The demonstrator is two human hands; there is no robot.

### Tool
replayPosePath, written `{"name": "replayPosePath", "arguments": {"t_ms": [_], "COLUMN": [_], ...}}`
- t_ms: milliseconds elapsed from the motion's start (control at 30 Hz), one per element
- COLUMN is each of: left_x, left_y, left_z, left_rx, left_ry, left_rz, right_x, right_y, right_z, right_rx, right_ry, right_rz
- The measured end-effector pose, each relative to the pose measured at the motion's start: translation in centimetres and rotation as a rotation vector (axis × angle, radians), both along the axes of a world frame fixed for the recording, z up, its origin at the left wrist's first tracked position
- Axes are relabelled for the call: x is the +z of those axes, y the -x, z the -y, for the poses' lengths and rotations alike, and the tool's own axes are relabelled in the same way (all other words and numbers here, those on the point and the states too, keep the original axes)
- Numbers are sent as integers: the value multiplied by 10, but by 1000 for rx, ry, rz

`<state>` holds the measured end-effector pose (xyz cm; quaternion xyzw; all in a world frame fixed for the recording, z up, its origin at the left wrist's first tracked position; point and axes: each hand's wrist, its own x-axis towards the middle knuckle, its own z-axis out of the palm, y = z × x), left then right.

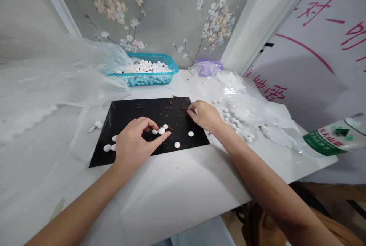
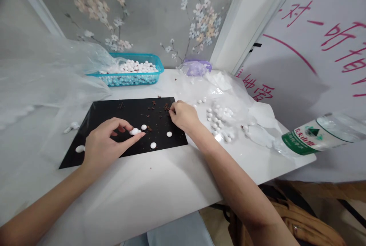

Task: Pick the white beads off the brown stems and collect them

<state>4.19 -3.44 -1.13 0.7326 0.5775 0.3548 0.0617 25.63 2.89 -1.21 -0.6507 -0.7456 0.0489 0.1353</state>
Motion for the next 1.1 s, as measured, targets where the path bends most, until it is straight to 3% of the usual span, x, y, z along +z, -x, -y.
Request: {"name": "replayPosePath", "arguments": {"t_ms": [400, 600, 800, 1100], "left_x": [3, 2, -2, -4], "left_y": [11, 15, 17, 16], "left_z": [-12, -17, -22, -25], "left_rx": [22, -9, 10, -3], "left_ry": [-86, -129, -10, 181], "left_rz": [-167, -191, -232, -224], "right_x": [11, 3, -10, -17], "right_y": [-8, -5, 2, 4], "right_z": [0, -3, -3, -4], "right_rx": [-59, 33, 171, 130], "right_ry": [-89, -76, -79, -147], "right_rz": [-39, -67, -49, -58]}}
